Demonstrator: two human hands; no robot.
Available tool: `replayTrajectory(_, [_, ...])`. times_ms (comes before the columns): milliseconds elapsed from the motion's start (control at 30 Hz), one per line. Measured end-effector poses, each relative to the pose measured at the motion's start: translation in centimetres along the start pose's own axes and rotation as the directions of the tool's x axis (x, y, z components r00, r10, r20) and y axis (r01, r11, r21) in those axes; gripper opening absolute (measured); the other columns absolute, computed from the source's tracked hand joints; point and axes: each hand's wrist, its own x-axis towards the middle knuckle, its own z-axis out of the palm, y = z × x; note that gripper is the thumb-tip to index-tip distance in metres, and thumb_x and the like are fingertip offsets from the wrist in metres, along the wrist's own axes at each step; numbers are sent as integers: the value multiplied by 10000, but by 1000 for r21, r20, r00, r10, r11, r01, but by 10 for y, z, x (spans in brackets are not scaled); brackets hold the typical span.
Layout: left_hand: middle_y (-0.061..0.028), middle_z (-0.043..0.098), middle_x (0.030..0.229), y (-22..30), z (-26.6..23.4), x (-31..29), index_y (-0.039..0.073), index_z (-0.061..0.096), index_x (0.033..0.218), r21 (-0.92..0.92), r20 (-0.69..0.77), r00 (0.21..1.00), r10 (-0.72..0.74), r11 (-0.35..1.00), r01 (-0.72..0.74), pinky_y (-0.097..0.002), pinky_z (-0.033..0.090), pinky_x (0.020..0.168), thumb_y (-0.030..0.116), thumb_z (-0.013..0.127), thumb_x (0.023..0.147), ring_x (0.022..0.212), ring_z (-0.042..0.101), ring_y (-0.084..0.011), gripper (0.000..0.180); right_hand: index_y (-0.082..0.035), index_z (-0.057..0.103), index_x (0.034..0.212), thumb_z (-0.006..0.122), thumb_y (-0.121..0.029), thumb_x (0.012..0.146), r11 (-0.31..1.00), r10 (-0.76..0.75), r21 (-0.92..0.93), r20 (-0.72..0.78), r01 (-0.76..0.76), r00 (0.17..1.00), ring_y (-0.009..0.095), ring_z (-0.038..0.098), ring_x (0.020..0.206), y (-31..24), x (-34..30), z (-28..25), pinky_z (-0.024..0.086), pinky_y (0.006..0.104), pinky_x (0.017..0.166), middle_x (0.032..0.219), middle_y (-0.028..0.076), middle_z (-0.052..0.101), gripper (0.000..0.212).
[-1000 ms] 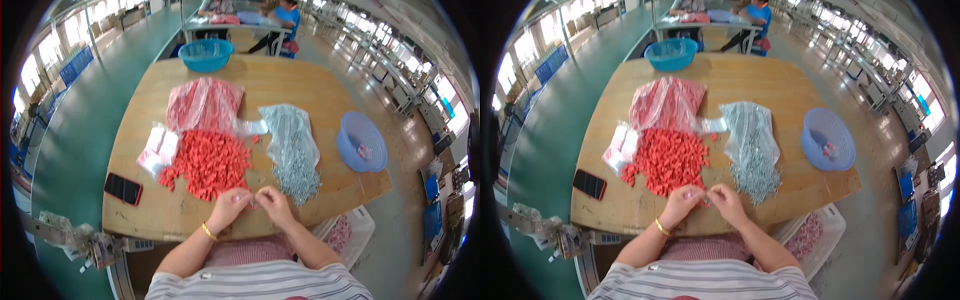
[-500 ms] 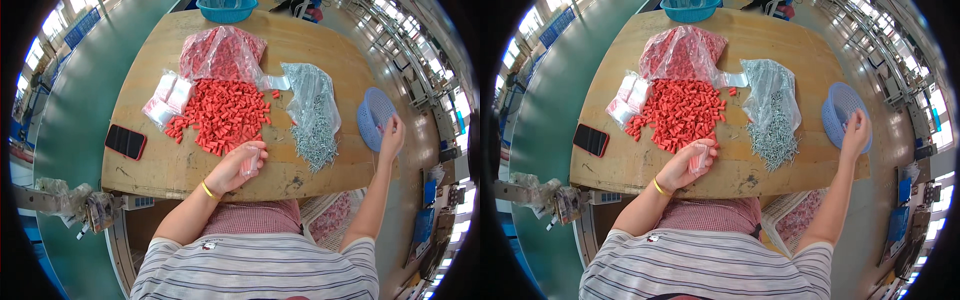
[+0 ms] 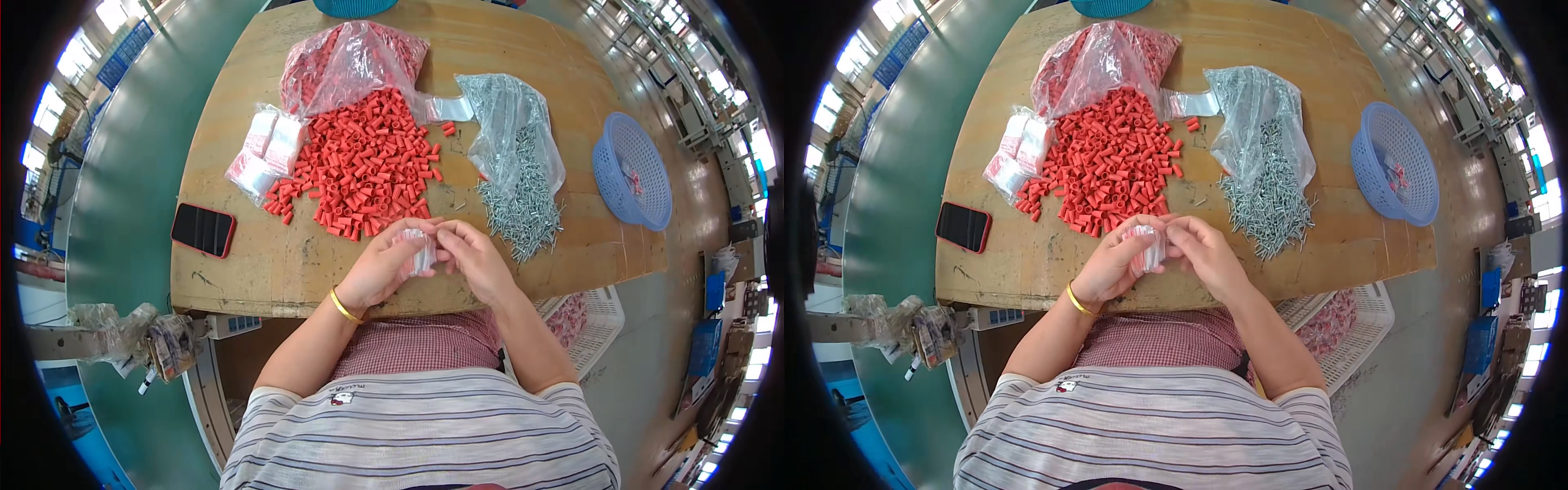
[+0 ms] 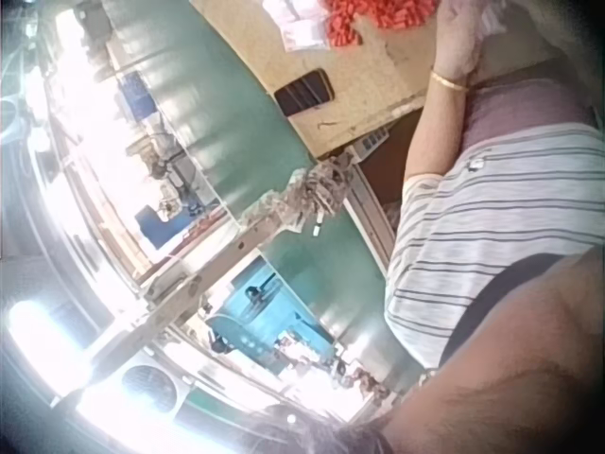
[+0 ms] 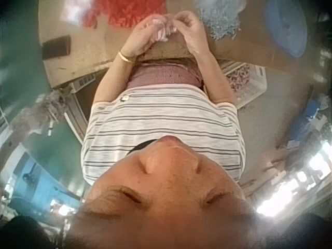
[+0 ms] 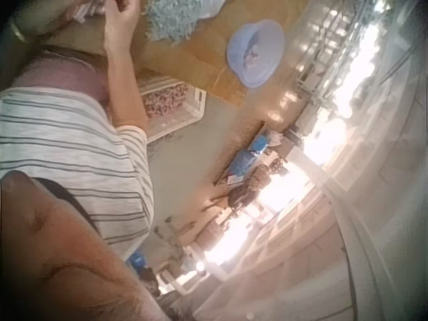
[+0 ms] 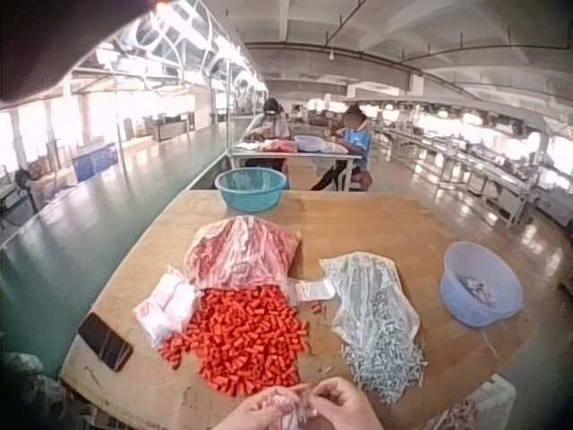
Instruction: Manually placing small red and green plastic components into small plastic bags at a factory assembly table.
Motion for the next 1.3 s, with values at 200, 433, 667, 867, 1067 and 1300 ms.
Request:
replayTrajectory(200, [-109, 333, 1494, 3, 4, -1, 53, 561, 1137, -55, 71, 997, 34, 998, -30, -305, 553, 771, 80, 469, 971, 1007, 617, -197, 192, -43, 606, 1071, 545, -253, 978, 999, 38, -37, 92, -35, 995, 56, 563, 830, 2, 2, -4, 413, 199, 640, 946, -10, 616, 238])
replayTrajectory(433, [-114, 363, 1467, -1, 0, 1, 57, 561, 1086, 24, 63, 998, 21, 999, -23, -290, 559, 741, 63, 474, 959, 973, 618, -173, 154, -52, 567, 1055, 613, -107, 922, 978, -146, 153, 6, 144, 989, 43, 545, 830, 16, 4, 0, 444, 202, 672, 979, -11, 599, 151])
replayTrajectory(667, [-65, 627, 989, 2, -2, -3, 50, 545, 1011, 116, -171, 969, 179, 980, -160, -212, 522, 652, 81, 537, 939, 804, 619, -129, 79, -15, 572, 1105, 573, 16, 899, 952, -304, -31, -200, 304, 931, 60, 536, 761, 16, 1, -7, 482, 211, 698, 943, -13, 548, 208])
replayTrajectory(867, [-62, 645, 897, -5, 23, 0, 37, 600, 954, 894, 176, 804, 568, 250, -372, -282, 479, 612, 82, 741, 793, 712, 585, -149, 218, -9, 569, 1107, 557, 12, 899, 956, -284, -129, -196, 262, 939, 59, 553, 752, 29, 5, -5, 488, 212, 639, 930, 5, 584, 209])
replayTrajectory(1067, [-82, 596, 848, -11, 20, 3, 78, 603, 965, 981, 180, 840, 512, -29, -193, -366, 504, 636, 102, 721, 751, 750, 607, -267, 245, -13, 548, 1108, 595, -33, 888, 956, -288, -120, -245, 266, 926, 54, 567, 774, 31, 1, 3, 457, 203, 657, 872, 23, 621, 226])
replayTrajectory(1300, [-54, 605, 861, -10, 15, 4, 113, 626, 961, 963, 270, 805, 529, -122, -242, -376, 516, 625, 93, 679, 747, 753, 624, -260, 222, -20, 514, 1159, 578, -17, 880, 959, -277, -118, -237, 256, 931, 28, 503, 709, 31, 2, -2, 398, 189, 645, 810, -19, 574, 286])
